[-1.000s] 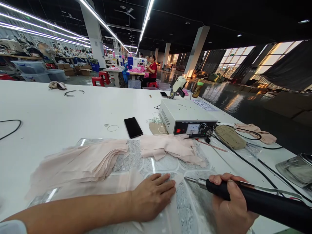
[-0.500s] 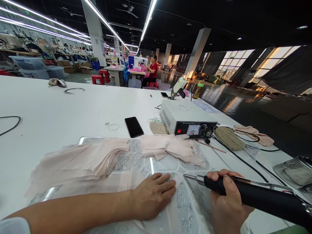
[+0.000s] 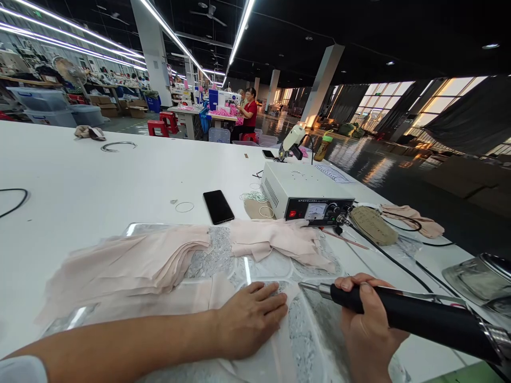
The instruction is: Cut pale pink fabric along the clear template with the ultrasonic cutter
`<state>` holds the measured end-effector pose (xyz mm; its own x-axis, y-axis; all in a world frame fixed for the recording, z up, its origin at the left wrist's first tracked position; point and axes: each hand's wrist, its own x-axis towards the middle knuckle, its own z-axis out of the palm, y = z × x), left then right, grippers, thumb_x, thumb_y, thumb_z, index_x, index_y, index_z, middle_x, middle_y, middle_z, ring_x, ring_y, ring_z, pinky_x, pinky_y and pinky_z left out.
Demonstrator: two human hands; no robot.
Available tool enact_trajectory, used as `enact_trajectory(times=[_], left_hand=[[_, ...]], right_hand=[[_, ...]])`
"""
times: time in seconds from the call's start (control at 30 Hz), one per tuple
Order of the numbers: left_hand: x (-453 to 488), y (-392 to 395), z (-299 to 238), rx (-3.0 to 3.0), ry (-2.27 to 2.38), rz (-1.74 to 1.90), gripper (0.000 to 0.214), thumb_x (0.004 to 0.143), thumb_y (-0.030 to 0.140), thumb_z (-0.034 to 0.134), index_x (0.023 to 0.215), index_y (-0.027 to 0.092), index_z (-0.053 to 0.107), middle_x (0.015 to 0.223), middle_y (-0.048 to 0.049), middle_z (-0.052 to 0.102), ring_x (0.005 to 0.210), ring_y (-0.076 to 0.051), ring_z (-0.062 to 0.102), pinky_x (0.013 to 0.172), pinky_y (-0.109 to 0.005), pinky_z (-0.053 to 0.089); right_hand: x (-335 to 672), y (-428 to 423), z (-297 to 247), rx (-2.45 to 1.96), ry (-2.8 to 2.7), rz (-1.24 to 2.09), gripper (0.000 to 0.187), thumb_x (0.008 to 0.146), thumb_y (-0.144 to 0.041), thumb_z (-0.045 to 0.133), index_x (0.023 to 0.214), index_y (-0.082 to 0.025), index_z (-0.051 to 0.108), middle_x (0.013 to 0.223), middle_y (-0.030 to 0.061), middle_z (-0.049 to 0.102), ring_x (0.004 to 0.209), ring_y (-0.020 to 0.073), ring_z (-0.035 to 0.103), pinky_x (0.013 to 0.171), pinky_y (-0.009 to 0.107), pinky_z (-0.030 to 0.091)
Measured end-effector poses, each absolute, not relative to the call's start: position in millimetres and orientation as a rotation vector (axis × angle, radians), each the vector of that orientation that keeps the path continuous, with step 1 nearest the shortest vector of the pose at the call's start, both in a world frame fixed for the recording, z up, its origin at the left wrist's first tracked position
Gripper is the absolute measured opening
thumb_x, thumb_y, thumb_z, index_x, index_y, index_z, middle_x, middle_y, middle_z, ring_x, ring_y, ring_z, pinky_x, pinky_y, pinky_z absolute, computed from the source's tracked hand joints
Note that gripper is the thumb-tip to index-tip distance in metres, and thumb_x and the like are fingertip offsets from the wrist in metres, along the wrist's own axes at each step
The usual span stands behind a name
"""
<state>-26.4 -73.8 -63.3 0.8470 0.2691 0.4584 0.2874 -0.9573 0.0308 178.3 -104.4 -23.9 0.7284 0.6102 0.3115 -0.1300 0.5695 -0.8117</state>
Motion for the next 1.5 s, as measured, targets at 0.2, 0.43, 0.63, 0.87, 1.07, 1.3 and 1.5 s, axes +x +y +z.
enact_trajectory(times=[0.2, 0.43, 0.63, 0.87, 1.07, 1.3, 1.5], left_hand=[[-26.7, -74.7, -59.8, -3.026, -0.479, -0.628, 0.026, 0.099, 0.021, 0.043, 0.119, 0.012, 0.056, 0.123, -0.0102, 0.063, 0.122, -0.025, 0.052, 0.096, -0.035, 0.04], [-26.4, -75.0, -60.7, -3.026, -0.502, -0.58, 0.024, 0.098, 0.022, 0.044, 0.118, 0.015, 0.057, 0.122, -0.0109, 0.063, 0.123, -0.025, 0.052, 0.098, -0.034, 0.04], [-26.5, -75.2, -63.9, -3.01, -0.508, -0.59, 0.024, 0.098, 0.024, 0.045, 0.118, 0.015, 0.057, 0.122, -0.0112, 0.062, 0.122, -0.025, 0.052, 0.097, -0.034, 0.04], [-26.3, -75.5, -64.3, -3.005, -0.52, -0.593, 0.024, 0.098, 0.024, 0.047, 0.118, 0.016, 0.057, 0.122, -0.011, 0.062, 0.121, -0.024, 0.053, 0.098, -0.034, 0.04], [-25.7, -75.2, -63.3, -3.012, -0.507, -0.613, 0.023, 0.097, 0.023, 0.046, 0.116, 0.015, 0.057, 0.121, -0.0111, 0.063, 0.121, -0.025, 0.053, 0.097, -0.034, 0.04], [-26.1, -75.4, -58.7, -3.03, -0.494, -0.62, 0.024, 0.098, 0.02, 0.044, 0.117, 0.012, 0.056, 0.121, -0.0107, 0.063, 0.121, -0.025, 0.052, 0.096, -0.035, 0.04], [-26.0, -74.9, -60.8, -3.024, -0.478, -0.644, 0.026, 0.098, 0.02, 0.042, 0.118, 0.012, 0.056, 0.122, -0.0103, 0.063, 0.121, -0.026, 0.052, 0.096, -0.035, 0.04]], right_hand=[[177.2, -104.2, -19.8, -0.865, -0.622, 0.477, 0.017, 0.066, -0.023, 0.073, 0.073, -0.021, 0.058, 0.072, -0.0047, 0.055, 0.057, 0.0109, 0.051, 0.061, 0.033, 0.047], [165.9, -108.9, -15.9, -0.855, -0.645, 0.565, 0.019, 0.068, -0.025, 0.073, 0.077, -0.021, 0.057, 0.075, -0.0033, 0.053, 0.057, 0.0112, 0.052, 0.059, 0.034, 0.047], [160.2, -107.2, -17.2, -0.851, -0.676, 0.601, 0.017, 0.07, -0.025, 0.072, 0.076, -0.021, 0.056, 0.073, -0.0035, 0.052, 0.056, 0.0109, 0.051, 0.059, 0.032, 0.046], [161.3, -106.3, -20.5, -0.857, -0.702, 0.592, 0.018, 0.071, -0.026, 0.072, 0.076, -0.021, 0.055, 0.074, -0.0033, 0.052, 0.057, 0.0108, 0.051, 0.059, 0.032, 0.046], [160.1, -105.1, -20.9, -0.86, -0.707, 0.588, 0.019, 0.072, -0.025, 0.072, 0.072, -0.02, 0.054, 0.073, -0.0027, 0.053, 0.057, 0.0113, 0.052, 0.058, 0.032, 0.047], [164.7, -111.1, -18.2, -0.839, -0.664, 0.588, 0.014, 0.071, -0.023, 0.069, 0.076, -0.021, 0.056, 0.072, -0.003, 0.052, 0.056, 0.011, 0.051, 0.056, 0.031, 0.048], [170.1, -119.9, -17.0, -0.847, -0.654, 0.586, 0.013, 0.069, -0.021, 0.068, 0.075, -0.021, 0.057, 0.071, -0.0027, 0.051, 0.055, 0.0109, 0.05, 0.054, 0.03, 0.048]])
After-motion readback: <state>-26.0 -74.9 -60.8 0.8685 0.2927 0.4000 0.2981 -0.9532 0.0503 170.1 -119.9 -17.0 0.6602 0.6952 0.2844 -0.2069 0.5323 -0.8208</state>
